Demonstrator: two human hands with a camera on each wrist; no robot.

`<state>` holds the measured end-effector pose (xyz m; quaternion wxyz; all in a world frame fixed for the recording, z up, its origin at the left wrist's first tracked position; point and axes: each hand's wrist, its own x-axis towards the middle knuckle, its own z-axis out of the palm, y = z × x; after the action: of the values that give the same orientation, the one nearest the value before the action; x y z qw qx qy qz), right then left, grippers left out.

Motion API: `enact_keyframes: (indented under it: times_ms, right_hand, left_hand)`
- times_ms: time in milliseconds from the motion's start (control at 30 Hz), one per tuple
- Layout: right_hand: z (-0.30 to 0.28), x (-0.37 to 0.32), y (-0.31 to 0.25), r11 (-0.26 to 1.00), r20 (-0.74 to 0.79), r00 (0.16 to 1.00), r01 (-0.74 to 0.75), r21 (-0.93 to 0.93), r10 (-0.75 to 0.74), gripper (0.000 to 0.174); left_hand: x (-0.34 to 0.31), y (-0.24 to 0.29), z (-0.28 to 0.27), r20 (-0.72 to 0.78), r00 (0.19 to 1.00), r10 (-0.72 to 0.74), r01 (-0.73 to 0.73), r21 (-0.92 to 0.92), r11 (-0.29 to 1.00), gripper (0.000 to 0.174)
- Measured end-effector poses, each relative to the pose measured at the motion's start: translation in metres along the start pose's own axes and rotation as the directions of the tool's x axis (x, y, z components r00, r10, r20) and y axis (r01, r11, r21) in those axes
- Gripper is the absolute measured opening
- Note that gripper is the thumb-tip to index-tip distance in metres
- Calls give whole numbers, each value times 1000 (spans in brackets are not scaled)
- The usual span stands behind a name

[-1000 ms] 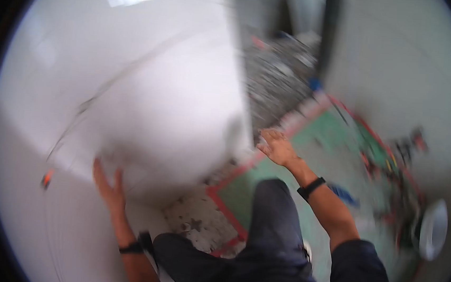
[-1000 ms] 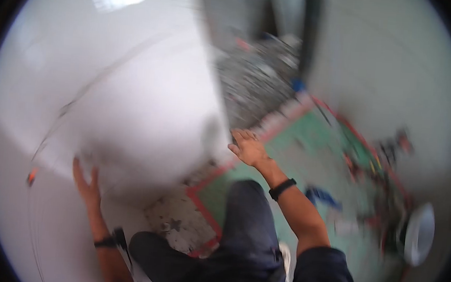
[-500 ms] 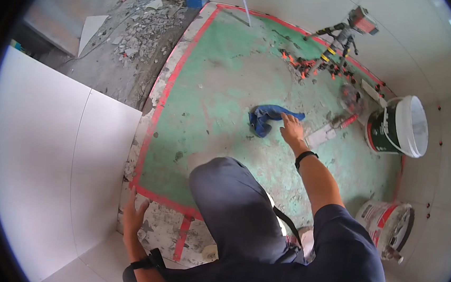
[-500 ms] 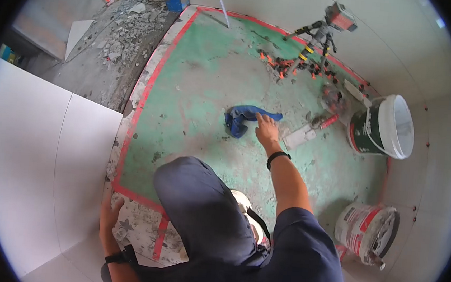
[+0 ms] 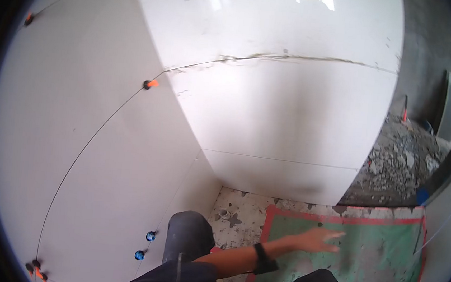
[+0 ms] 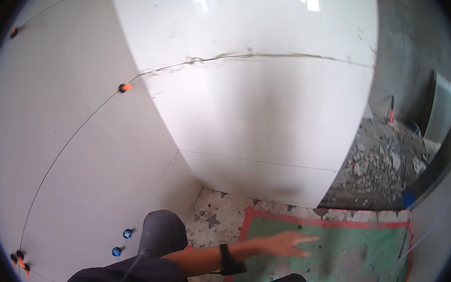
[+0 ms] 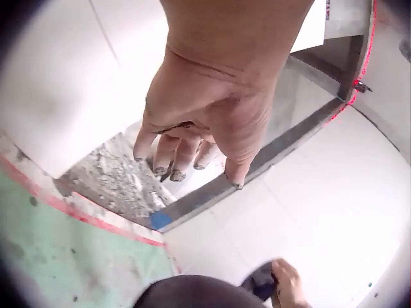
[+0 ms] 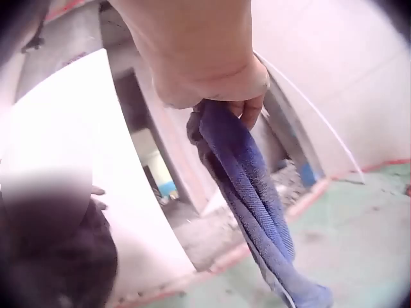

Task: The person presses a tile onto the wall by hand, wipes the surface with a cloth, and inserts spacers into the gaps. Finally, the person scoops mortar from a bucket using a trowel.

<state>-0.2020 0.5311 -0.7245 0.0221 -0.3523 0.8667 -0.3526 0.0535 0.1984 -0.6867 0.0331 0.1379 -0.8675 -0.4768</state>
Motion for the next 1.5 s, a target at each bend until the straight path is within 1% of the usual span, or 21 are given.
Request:
enact_keyframes:
  times_ms: [33, 100, 167, 233, 300, 367, 433, 467, 533, 567, 633, 733, 833, 867, 967, 1033, 1067, 1233, 1333, 1433, 1500]
  right_hand:
    - [-5, 15, -34, 985, -121, 981, 160, 60, -152, 38]
    - [-17, 41, -123, 968, 3, 972, 233, 98, -234, 14]
    - [-11, 55, -196, 872, -60, 886, 464, 156, -461, 12]
    - [-10, 74, -227, 838, -93, 838, 544, 49, -538, 16]
    - [-13, 88, -254, 843, -52, 905, 412, 347, -421, 26]
    - [4, 102, -249, 775, -78, 897, 418, 474, -436, 30]
    - [23, 105, -250, 535, 140, 936, 58, 843, -322, 25]
    - [36, 90, -274, 328, 301, 951, -262, 908, -75, 19]
    - [79, 72, -288, 150, 680, 726, -665, 732, -98, 23]
    - [155, 93, -207, 135, 667, 592, -694, 707, -453, 33]
    - [187, 40, -293, 430, 635, 666, -478, 766, -391, 54]
    - [150, 5, -400, 356, 641, 575, -537, 765, -509, 54]
    - [177, 23, -441, 394, 480, 525, -275, 877, -702, 46]
    - [189, 28, -462, 319, 324, 585, -115, 941, -743, 47]
    - [259, 83, -519, -199, -55, 677, -137, 970, -734, 54]
    - [234, 91, -611, -310, -176, 709, -64, 948, -683, 55]
    - [221, 95, -658, -363, -235, 720, -24, 932, -653, 56]
    - [119, 120, -776, -402, -248, 856, 52, 914, -453, 40]
    - [69, 158, -781, -514, -308, 890, 100, 852, -337, 37]
    - [33, 218, -756, -354, -460, 869, 378, 855, -184, 33]
    - [19, 275, -734, -270, -639, 765, 600, 753, -85, 23]
  left_hand:
    - [13, 21, 5, -5, 997, 76, -76, -47, 996, 79]
    - [29, 54, 24, -24, 984, 174, -175, -84, 981, 79]
    - [38, 75, 40, -164, 913, 372, -405, -285, 868, 68]
    - [38, 83, 26, -162, 934, 317, -352, -291, 889, 56]
    - [33, 82, -1, -155, 953, 261, -296, -294, 909, 44]
    - [5, 75, -46, -428, 850, 306, -348, -21, 937, 29]
    - [-27, 83, -86, -546, 749, 374, -450, -6, 893, 22]
    - [-33, 83, -96, -605, 690, 397, -445, 78, 892, 20]
    - [-55, 94, -121, -617, 695, 370, -394, 103, 913, 20]
    - [-68, 99, -133, -621, 706, 341, -337, 129, 933, 20]
    - [-95, 96, -158, -578, 736, 353, -176, 340, 924, 29]
    - [-134, 38, -199, -674, 699, 237, -67, 269, 961, 35]
    - [-203, -3, -232, -764, 637, -101, 18, -117, 993, 42]
    - [-222, -24, -230, -810, 559, -176, -49, -244, 968, 43]
    - [-295, -53, -216, -885, 290, -365, -62, -398, 915, 44]
    - [-331, -70, -196, -905, 165, -391, 36, -391, 920, 42]
    - [-348, -79, -188, -813, 191, -550, 106, -540, 835, 43]
    - [-386, -61, -174, -844, 207, -495, 208, -456, 865, 46]
    - [-392, -69, -175, -840, 227, -494, 360, -399, 843, 49]
    - [-394, -68, -176, -861, 263, -436, 456, -287, 842, 39]
    - [-399, -56, -175, -719, 393, -573, 467, -381, 798, 64]
